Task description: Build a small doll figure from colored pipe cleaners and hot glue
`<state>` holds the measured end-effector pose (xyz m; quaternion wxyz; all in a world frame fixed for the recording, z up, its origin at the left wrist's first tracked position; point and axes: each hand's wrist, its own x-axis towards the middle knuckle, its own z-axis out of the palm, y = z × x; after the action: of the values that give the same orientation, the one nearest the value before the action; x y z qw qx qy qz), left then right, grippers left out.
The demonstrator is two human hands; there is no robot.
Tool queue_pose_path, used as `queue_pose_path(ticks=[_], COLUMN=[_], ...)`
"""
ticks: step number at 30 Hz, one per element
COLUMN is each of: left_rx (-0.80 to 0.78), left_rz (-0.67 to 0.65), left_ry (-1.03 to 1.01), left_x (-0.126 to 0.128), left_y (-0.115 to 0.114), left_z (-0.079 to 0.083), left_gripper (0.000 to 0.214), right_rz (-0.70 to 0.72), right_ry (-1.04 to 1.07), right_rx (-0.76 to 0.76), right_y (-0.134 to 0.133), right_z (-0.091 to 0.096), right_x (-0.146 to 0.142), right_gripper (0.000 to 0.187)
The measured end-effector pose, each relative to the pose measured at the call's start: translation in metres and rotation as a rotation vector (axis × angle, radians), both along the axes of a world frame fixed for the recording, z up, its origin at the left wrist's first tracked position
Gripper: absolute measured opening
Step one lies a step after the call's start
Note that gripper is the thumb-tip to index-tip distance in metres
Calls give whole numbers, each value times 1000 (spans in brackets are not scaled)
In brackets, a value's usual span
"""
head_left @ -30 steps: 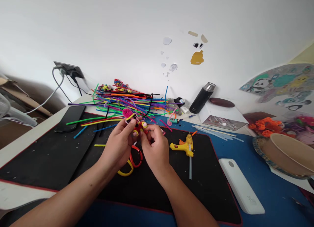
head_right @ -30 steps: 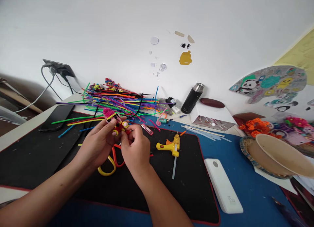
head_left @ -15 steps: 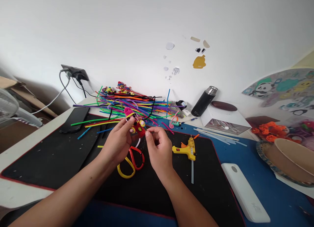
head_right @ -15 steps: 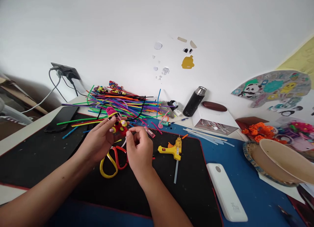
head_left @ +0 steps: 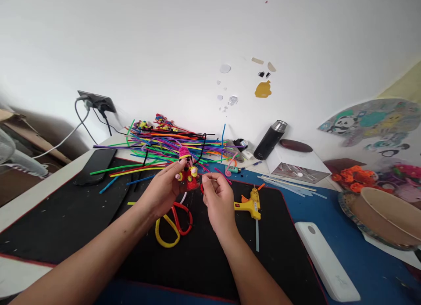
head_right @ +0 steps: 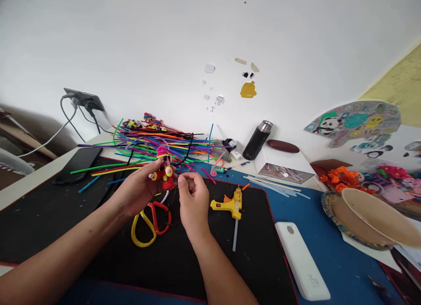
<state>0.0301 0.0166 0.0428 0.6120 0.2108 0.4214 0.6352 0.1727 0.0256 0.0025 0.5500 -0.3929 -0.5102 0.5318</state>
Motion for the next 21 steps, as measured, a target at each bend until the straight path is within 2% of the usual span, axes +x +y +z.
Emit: queue_pose_path(ticks=[2, 6, 12, 17, 21], left_rx=[1, -13, -40, -93, -120], left_rz=[-61, -156, -276, -375, -427], left_ry=[26, 30, 23, 40, 50], left_x=[-1, -3, -1, 3, 4], left_y=[0, -3, -11, -17, -20], left_z=[-3, -8, -13, -17, -20], left_gripper=[17, 23, 24, 30, 37], right_rz=[39, 45, 140, 157, 197], right_ry=[147, 238, 225, 243, 223], right_rx=[-146, -268, -280, -272, -296], right_y=[4, 10, 15, 20, 19], right_z=[0, 3, 2, -7, -6], right_x=[2, 7, 11, 12, 12], right_gripper=[36, 42, 49, 52, 57])
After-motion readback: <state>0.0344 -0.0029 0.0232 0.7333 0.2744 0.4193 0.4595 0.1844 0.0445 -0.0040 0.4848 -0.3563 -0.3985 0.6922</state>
